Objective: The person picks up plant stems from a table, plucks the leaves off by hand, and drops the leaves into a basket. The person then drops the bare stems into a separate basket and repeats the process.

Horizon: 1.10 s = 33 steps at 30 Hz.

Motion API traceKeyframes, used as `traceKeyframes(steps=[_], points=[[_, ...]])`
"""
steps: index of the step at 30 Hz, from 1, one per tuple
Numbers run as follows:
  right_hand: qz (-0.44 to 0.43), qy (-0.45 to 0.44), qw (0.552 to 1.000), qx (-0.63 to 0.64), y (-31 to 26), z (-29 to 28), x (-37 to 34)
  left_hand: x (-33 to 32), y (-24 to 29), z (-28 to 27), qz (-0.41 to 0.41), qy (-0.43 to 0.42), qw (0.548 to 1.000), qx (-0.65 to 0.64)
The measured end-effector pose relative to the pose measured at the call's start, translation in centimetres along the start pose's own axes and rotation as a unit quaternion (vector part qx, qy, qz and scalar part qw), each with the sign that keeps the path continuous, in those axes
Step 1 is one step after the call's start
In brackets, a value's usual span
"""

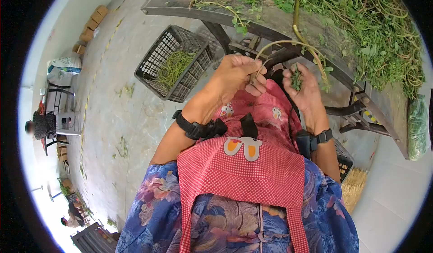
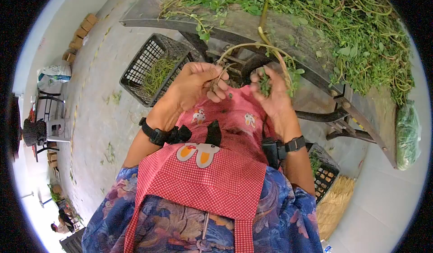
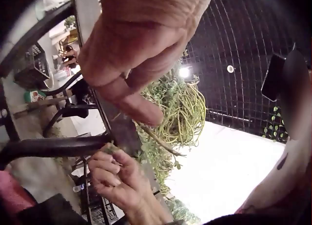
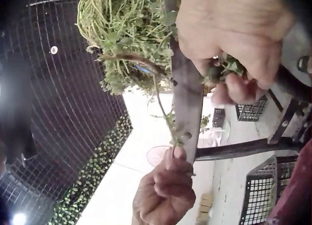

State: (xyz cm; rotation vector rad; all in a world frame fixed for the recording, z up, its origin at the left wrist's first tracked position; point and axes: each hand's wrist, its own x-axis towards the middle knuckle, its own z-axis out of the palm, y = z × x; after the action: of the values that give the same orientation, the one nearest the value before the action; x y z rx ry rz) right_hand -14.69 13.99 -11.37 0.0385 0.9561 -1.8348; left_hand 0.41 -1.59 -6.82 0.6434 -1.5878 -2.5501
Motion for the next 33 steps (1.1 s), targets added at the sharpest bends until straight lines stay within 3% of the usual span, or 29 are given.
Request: traceKeyframes(steps=[3, 4, 5, 8, 9, 11, 15, 17, 19, 21, 22, 24, 25, 27, 28, 30, 31, 32, 33], points=[[-0.032, -0.021, 0.995, -0.087, 0.1, 3.3, -2.1, 0.3, -0.2, 0.2, -0.02, 0.001, 0.999, -0.044], [-0.06, -0.08, 0.989, -0.112, 0.4, 2.9, -1.8, 0.3, -0.2, 0.2, -0.023, -0.004, 0.999, -0.049], [-0.061, -0.08, 0.989, -0.111, 0.3, 3.1, -2.0, 0.3, -0.1, 0.2, -0.023, -0.004, 0.999, -0.048], [-0.131, -0.103, 0.941, -0.294, 0.1, 3.7, -2.6, 0.4, 0.0, 0.4, -0.028, 0.002, 0.999, -0.028], [-0.13, -0.104, 0.941, -0.295, 0.4, 3.9, -2.5, 0.4, 0.0, 0.4, -0.028, 0.0, 0.999, -0.03], [-0.377, -0.088, 0.798, -0.462, 1.5, 4.6, -2.1, 0.3, 0.0, 0.4, -0.027, -0.002, 0.999, -0.031], [-0.367, -0.074, 0.792, -0.481, 1.4, 5.1, -2.9, 0.3, 0.0, 0.8, -0.018, 0.004, 1.0, -0.018], [-0.338, -0.003, 0.883, -0.326, 1.4, 5.3, -3.0, 0.3, 0.1, 0.8, -0.016, 0.01, 1.0, -0.013], [-0.333, 0.012, 0.885, -0.325, 1.2, 5.1, -3.3, 0.3, 0.0, 0.8, -0.014, 0.018, 1.0, -0.013], [-0.413, -0.016, 0.799, -0.437, 1.3, 5.3, -3.5, 0.3, 0.0, 0.8, -0.009, 0.019, 1.0, -0.006], [-0.412, -0.016, 0.799, -0.437, 1.4, 5.3, -3.5, 0.4, -0.1, 0.8, -0.004, 0.019, 1.0, 0.002], [-0.424, -0.036, 0.721, -0.547, 1.8, 5.1, -3.0, 0.5, -0.3, 1.0, 0.004, 0.016, 1.0, -0.001], [-0.424, -0.035, 0.721, -0.547, 1.9, 5.0, -2.8, 0.5, -0.3, 1.0, 0.012, 0.016, 1.0, -0.002], [-0.442, -0.011, 0.657, -0.611, 2.1, 4.7, -2.2, 0.3, -0.3, 0.9, 0.012, 0.005, 1.0, 0.002], [-0.444, -0.011, 0.655, -0.611, 2.1, 4.5, -1.8, 0.2, -0.2, 0.9, 0.012, -0.008, 1.0, 0.006], [-0.289, 0.054, 0.879, -0.376, 2.1, 3.9, -1.3, 0.1, -0.1, 0.8, 0.014, -0.003, 1.0, 0.017], [-0.29, 0.056, 0.878, -0.377, 1.7, 3.4, -1.2, 0.0, -0.1, 0.7, 0.013, 0.004, 1.0, 0.027], [-0.237, -0.026, 0.945, -0.224, 1.0, 3.1, -1.3, -0.1, -0.2, 0.7, 0.012, 0.003, 1.0, 0.026], [-0.177, -0.107, 0.976, -0.063, 0.6, 3.1, -1.4, -0.1, -0.3, 0.7, 0.011, 0.009, 0.999, 0.031]])
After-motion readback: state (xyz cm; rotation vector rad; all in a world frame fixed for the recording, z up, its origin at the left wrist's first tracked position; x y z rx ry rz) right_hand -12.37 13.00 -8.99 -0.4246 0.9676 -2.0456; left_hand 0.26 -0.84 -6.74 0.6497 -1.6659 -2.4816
